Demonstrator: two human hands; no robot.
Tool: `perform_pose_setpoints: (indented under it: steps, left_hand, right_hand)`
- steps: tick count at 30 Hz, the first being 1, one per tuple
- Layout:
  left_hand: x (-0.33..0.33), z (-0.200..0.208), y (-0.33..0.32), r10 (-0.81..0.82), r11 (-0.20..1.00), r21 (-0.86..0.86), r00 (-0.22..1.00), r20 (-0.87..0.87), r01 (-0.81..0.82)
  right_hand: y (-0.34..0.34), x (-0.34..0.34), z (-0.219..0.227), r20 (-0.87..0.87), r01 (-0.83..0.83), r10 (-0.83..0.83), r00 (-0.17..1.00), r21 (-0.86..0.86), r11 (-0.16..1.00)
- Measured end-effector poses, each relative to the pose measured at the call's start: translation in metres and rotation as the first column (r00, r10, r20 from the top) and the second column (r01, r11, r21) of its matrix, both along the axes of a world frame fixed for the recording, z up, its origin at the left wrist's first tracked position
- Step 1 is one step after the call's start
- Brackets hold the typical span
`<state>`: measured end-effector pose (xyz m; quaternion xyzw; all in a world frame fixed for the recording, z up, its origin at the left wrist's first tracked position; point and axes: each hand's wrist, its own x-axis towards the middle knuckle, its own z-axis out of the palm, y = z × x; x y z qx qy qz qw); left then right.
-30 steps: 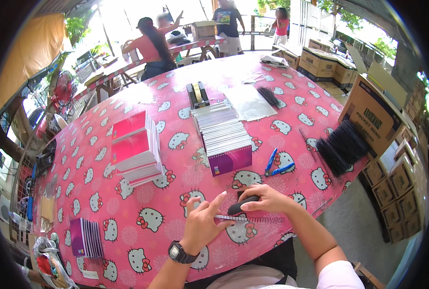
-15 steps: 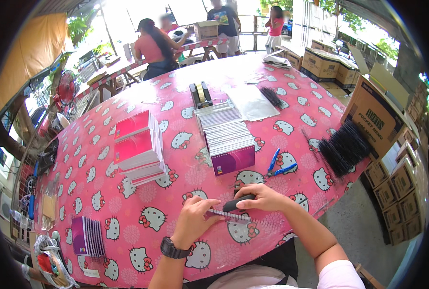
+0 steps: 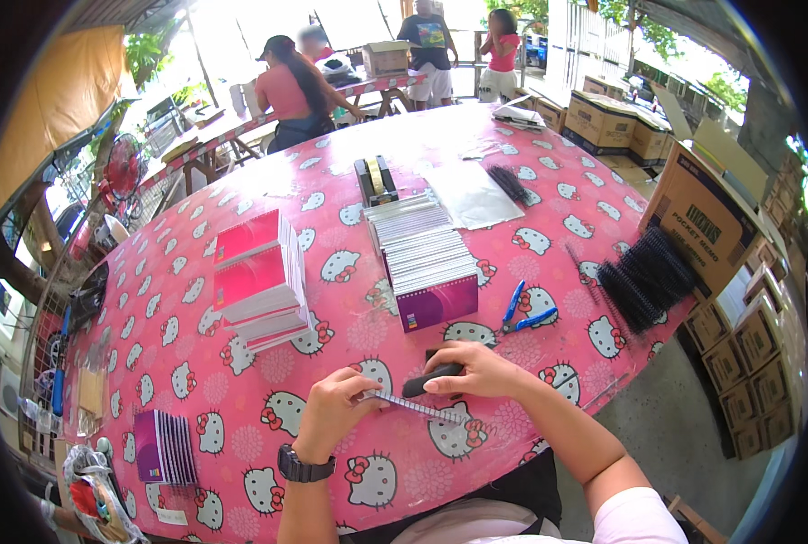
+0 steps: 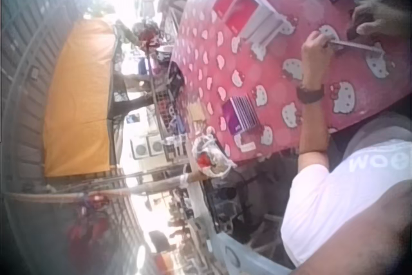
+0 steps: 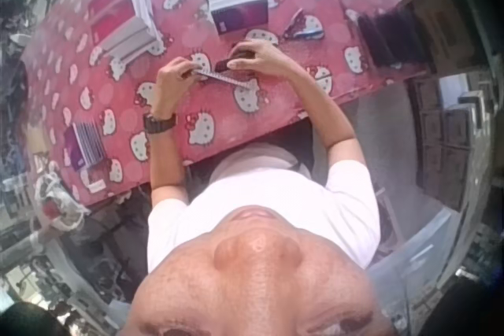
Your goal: The person assembles spiral-bound notebooks by inserting black plastic coils into the punched holes of purple covers. They use pliers to secure the coils and place the finished notebooks into a stack on the table.
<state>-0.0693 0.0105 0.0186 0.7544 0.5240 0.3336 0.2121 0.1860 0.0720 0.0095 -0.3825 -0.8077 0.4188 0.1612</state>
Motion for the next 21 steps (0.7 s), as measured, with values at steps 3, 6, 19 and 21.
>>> perform_pose_setpoints:
  steps: [3,6,19,21]
  left_hand:
    - [0.001,0.0,0.0,-0.018,1.0,0.014,0.998,0.054,0.017]
    - [0.003,-0.002,0.001,-0.023,1.0,0.011,0.995,0.098,0.022]
    - [0.001,0.004,0.002,-0.017,0.998,-0.054,0.973,0.231,0.031]
    - [0.0,0.007,-0.001,-0.009,0.995,-0.096,0.951,0.31,0.041]
  right_hand:
    - [-0.002,0.0,-0.007,-0.517,-0.222,0.013,0.856,-0.344,0.912]
    - [0.001,0.0,-0.008,-0.428,-0.18,0.03,0.903,-0.314,0.932]
    - [-0.001,0.051,-0.012,-0.045,0.25,-0.255,0.966,0.419,0.873]
    - [-0.006,0.07,-0.013,0.092,0.252,-0.374,0.923,0.59,0.767]
